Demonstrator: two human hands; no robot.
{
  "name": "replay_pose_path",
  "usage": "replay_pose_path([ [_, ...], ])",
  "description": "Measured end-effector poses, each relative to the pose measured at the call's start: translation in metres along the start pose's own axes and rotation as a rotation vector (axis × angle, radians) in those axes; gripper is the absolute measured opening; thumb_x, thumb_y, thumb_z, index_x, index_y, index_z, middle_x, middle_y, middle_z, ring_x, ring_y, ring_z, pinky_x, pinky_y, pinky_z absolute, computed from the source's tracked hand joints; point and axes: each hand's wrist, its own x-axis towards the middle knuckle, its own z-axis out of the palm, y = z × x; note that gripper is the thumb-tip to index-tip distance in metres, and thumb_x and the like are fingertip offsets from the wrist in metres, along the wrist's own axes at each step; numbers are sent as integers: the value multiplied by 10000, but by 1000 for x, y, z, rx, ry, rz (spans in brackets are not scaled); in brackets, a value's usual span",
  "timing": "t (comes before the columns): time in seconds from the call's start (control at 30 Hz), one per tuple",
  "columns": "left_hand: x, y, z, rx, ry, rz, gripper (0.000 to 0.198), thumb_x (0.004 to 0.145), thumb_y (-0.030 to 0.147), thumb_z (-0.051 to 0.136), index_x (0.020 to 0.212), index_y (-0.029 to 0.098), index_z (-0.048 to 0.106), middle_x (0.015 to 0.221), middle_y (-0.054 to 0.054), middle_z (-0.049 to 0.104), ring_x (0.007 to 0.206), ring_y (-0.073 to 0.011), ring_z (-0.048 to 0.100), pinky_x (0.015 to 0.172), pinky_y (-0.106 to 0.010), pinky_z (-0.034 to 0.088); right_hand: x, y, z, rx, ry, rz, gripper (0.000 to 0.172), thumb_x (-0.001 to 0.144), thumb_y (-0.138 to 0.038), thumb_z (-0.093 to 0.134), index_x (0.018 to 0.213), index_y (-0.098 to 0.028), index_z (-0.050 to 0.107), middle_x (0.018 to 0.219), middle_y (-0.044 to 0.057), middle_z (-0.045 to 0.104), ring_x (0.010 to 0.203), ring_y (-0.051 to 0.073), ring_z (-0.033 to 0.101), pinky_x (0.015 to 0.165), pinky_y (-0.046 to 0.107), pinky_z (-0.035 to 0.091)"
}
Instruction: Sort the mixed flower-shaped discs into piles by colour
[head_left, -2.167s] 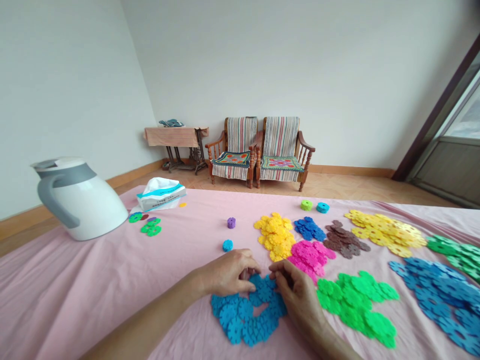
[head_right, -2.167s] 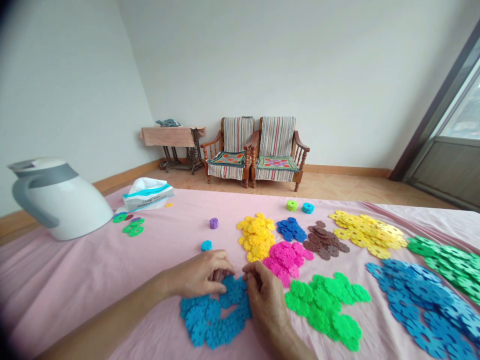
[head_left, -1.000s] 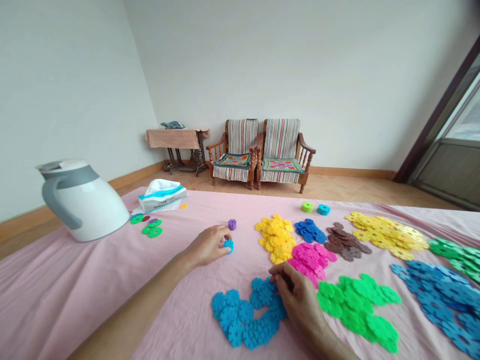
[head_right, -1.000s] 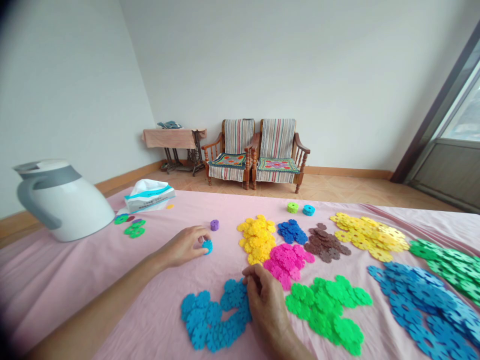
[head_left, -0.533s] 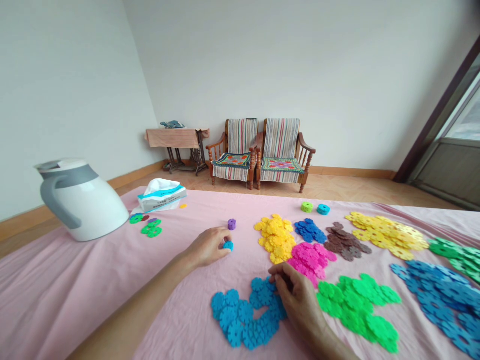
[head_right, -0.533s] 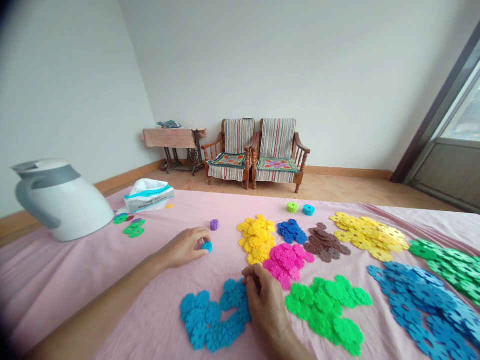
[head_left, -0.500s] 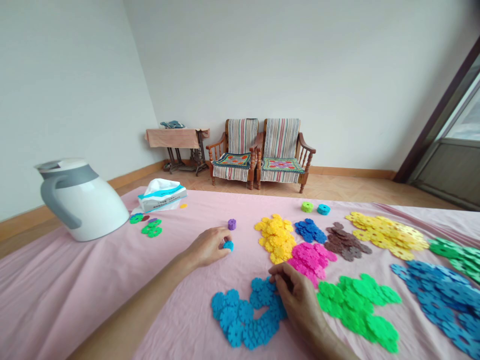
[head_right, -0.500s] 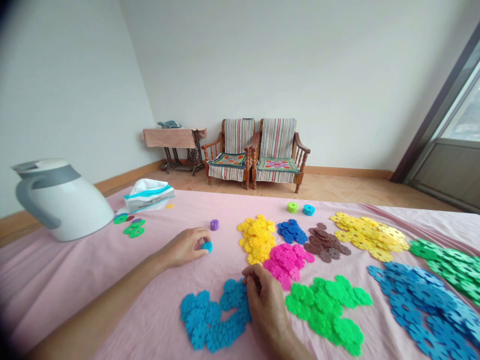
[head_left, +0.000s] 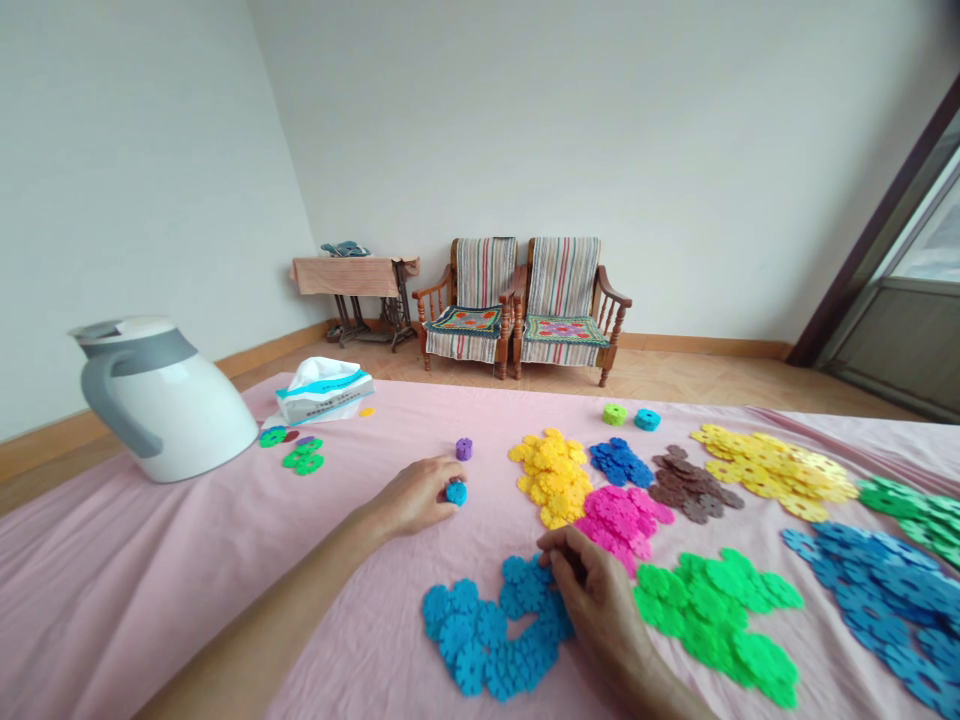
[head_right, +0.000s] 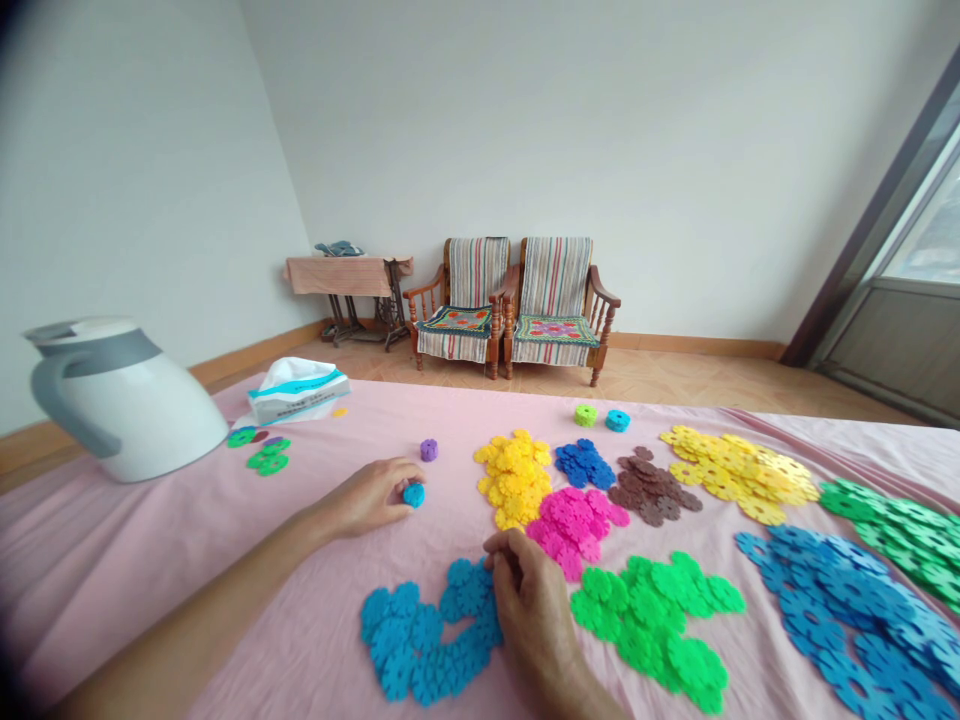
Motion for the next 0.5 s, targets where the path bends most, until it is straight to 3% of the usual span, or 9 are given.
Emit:
replay_pose_path([
  [0.13, 0, -2, 2, -30, -3, 54, 351, 650, 84, 553, 972, 211, 606, 978, -33, 592, 927, -191, 548, 814, -249, 412, 0, -1, 0, -2, 6, -15, 227, 834, -317, 437, 865, -174, 611, 744, 53, 658, 655, 171, 604, 582, 247, 459],
  [0.5, 0, -5, 0, -36, -26, 109, 298, 669, 69, 535, 928, 199, 604, 899, -25, 575, 856, -177, 539, 765, -246, 408, 2, 7, 1, 1, 10, -18, 232, 825, -324, 451, 868, -172, 621, 736, 51, 661, 646, 171, 609, 569, 247, 467],
])
